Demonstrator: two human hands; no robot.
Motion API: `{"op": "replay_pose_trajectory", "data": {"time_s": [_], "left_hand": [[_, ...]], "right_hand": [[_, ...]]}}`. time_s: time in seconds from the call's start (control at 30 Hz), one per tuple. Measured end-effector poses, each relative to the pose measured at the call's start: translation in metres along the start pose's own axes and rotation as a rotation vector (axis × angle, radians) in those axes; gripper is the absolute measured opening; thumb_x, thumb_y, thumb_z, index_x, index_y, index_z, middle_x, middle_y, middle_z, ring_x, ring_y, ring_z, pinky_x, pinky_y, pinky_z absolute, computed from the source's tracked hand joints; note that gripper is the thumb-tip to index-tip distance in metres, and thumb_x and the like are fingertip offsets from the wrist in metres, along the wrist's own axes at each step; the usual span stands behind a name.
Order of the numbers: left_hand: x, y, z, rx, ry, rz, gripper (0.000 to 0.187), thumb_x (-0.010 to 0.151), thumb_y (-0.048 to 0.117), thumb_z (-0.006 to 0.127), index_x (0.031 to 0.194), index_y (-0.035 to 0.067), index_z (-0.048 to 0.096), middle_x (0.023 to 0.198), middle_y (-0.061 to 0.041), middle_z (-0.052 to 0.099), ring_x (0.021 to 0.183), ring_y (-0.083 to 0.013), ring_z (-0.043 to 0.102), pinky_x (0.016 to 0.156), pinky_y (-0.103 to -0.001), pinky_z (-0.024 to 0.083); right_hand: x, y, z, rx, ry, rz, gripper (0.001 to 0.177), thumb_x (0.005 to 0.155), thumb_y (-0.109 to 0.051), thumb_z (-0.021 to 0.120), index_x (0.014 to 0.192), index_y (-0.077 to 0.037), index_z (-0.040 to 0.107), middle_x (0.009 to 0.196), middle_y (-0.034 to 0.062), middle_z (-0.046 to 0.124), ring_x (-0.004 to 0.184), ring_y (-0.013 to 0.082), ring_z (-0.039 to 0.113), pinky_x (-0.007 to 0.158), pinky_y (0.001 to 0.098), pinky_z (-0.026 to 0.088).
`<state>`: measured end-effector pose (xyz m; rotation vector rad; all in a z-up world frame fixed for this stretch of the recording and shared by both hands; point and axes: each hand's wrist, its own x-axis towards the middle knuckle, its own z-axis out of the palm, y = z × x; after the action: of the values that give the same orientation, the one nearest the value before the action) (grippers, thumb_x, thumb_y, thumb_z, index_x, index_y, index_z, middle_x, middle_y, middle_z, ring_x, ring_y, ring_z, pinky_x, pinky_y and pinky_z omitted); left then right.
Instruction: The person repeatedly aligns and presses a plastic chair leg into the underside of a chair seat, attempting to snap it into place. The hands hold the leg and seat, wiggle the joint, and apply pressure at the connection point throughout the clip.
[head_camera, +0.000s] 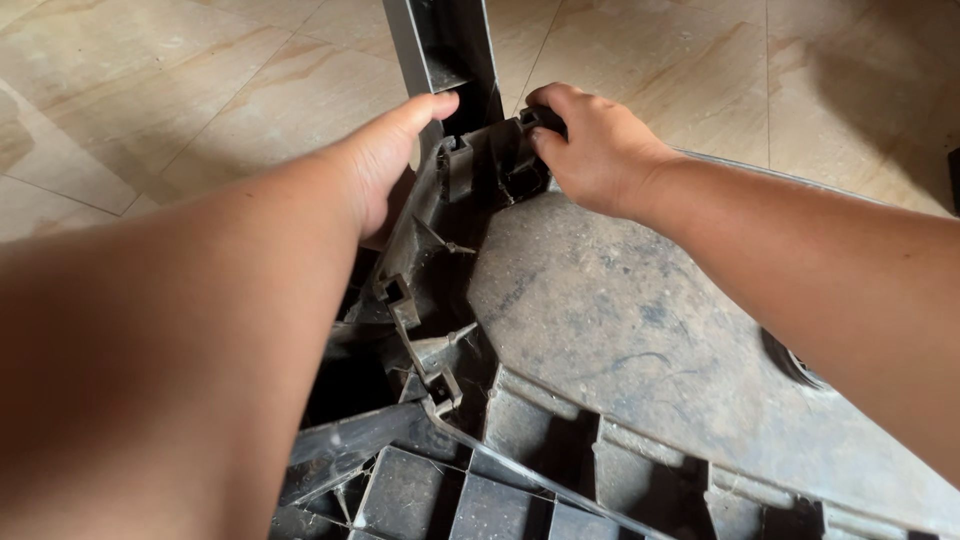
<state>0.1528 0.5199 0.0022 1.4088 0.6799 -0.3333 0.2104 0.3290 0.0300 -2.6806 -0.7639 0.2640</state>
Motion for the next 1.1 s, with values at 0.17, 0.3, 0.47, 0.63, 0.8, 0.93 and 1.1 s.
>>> {"op": "replay_pose_trajectory", "data": {"time_s": [0.17, 0.3, 0.47, 0.63, 0.8, 0.93, 1.1], "left_hand": [[0.015, 0.005, 0.013, 0.068, -0.077, 0.058, 0.097, 0.078, 0.059, 0.053, 0.155, 0.005, 0.033, 0.151, -0.026, 0.046, 0.135, -0.0381, 0.052, 0.108, -0.06, 0.042], [0.029, 0.012, 0.02, 0.1, -0.13, 0.11, 0.099, 0.078, 0.064, 0.049, 0.156, 0.006, 0.032, 0.153, -0.026, 0.044, 0.137, -0.038, 0.049, 0.109, -0.06, 0.04], [0.04, 0.016, 0.017, 0.115, -0.156, 0.153, 0.101, 0.078, 0.069, 0.045, 0.156, 0.008, 0.03, 0.155, -0.025, 0.04, 0.139, -0.0379, 0.044, 0.11, -0.06, 0.038], [0.046, 0.012, 0.019, 0.124, -0.19, 0.15, 0.104, 0.078, 0.075, 0.041, 0.157, 0.009, 0.029, 0.157, -0.025, 0.036, 0.142, -0.0378, 0.04, 0.111, -0.06, 0.036], [0.047, 0.011, 0.01, 0.12, -0.198, 0.156, 0.106, 0.078, 0.08, 0.037, 0.158, 0.011, 0.027, 0.159, -0.024, 0.033, 0.144, -0.0377, 0.035, 0.113, -0.06, 0.034], [0.052, 0.013, 0.011, 0.121, -0.223, 0.173, 0.109, 0.078, 0.084, 0.034, 0.159, 0.013, 0.026, 0.16, -0.023, 0.03, 0.146, -0.0376, 0.032, 0.114, -0.06, 0.032], [0.053, 0.005, 0.007, 0.078, -0.331, 0.193, 0.112, 0.078, 0.09, 0.03, 0.16, 0.014, 0.024, 0.162, -0.023, 0.026, 0.149, -0.0375, 0.027, 0.115, -0.06, 0.03]], "right_hand": [[-0.008, -0.006, -0.006, -0.05, -0.086, 0.081, 0.052, 0.099, -0.022, 0.056, 0.149, -0.022, 0.042, 0.128, 0.0118, 0.065, 0.106, 0.0279, 0.07, 0.099, 0.0414, 0.053], [-0.009, -0.004, -0.003, -0.001, -0.028, 0.064, 0.049, 0.099, -0.014, 0.056, 0.146, -0.023, 0.047, 0.123, 0.0101, 0.069, 0.098, 0.0255, 0.073, 0.093, 0.0374, 0.057], [-0.002, 0.004, 0.005, 0.026, 0.079, -0.007, 0.048, 0.094, -0.005, 0.058, 0.139, -0.021, 0.056, 0.122, 0.0086, 0.071, 0.104, 0.0247, 0.071, 0.094, 0.0374, 0.055], [0.002, 0.015, 0.013, 0.039, 0.107, -0.019, 0.049, 0.093, -0.002, 0.058, 0.138, -0.021, 0.058, 0.124, 0.0091, 0.07, 0.109, 0.0266, 0.07, 0.099, 0.0368, 0.053], [0.004, 0.011, 0.013, 0.009, 0.126, -0.074, 0.044, 0.093, -0.004, 0.061, 0.134, -0.019, 0.063, 0.125, 0.0081, 0.071, 0.112, 0.0282, 0.068, 0.099, 0.0387, 0.052], [0.003, 0.009, 0.012, -0.005, 0.116, -0.068, 0.042, 0.094, -0.008, 0.063, 0.133, -0.022, 0.065, 0.124, 0.0073, 0.071, 0.114, 0.028, 0.067, 0.1, 0.0392, 0.051], [0.002, 0.005, 0.013, 0.018, 0.105, -0.001, 0.042, 0.095, -0.008, 0.061, 0.134, -0.024, 0.065, 0.121, 0.0083, 0.073, 0.107, 0.0267, 0.071, 0.096, 0.0379, 0.054]]}}
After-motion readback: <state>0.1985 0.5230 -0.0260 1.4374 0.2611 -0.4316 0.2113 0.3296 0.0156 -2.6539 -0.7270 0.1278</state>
